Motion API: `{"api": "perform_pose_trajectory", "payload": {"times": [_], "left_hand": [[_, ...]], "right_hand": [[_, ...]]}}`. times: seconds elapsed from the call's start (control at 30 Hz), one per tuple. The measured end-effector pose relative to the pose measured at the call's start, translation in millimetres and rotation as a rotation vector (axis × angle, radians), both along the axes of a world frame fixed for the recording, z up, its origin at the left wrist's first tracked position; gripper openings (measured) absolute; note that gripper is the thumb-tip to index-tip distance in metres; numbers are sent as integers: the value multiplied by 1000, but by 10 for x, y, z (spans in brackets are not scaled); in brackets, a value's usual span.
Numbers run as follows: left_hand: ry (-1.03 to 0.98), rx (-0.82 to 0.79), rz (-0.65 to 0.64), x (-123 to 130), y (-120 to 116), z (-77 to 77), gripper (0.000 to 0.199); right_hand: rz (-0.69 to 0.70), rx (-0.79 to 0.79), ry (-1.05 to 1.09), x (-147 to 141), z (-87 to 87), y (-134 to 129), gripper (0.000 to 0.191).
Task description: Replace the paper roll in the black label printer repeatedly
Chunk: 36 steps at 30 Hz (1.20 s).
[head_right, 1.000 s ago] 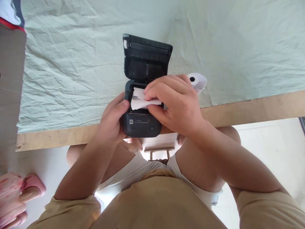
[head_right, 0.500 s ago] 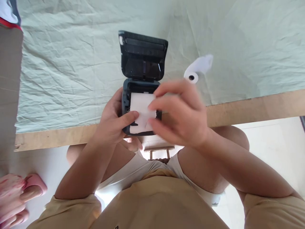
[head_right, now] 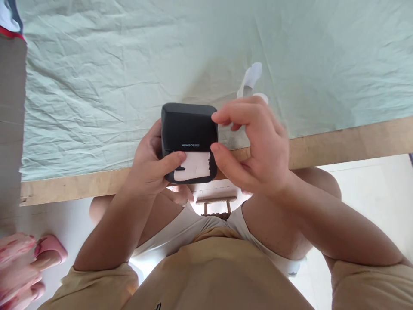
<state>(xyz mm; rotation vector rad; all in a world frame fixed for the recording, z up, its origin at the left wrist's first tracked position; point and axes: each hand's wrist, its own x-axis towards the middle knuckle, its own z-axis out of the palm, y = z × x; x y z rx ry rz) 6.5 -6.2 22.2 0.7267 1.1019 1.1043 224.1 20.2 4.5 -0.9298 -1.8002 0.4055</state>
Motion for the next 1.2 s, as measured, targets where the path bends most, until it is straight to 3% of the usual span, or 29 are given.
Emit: {"api": "perform_pose_trajectory", "payload": {"times": [0.07,0.13,0.3,0.57,0.8,1.0,1.07,1.2], "left_hand": [[-6,28,-30,-1,-1,-16,75],[-11,78,-42,-8,2,-46,73],[26,116,-80,-20,27,-89,61],[-35,137,-51,13,52,-88,52],[-160,96,60,86,103,-101,32],[-96,16,122,112,130,-33,48],[-93,15,130,110,134,-21,48],[-45,-51,152,108,132,-16,43]], "right_hand": [[26,15,68,-29,-20,6,22],[66,-113,97,-30,-8,21,21],[190,-540,20,30,131,68,47],[255,-641,43,14,152,76,53],[265,-633,53,53,110,83,45],[322,-620,65,81,30,97,55],[265,-514,27,82,34,77,52],[61,-117,29,0,100,42,36]]}}
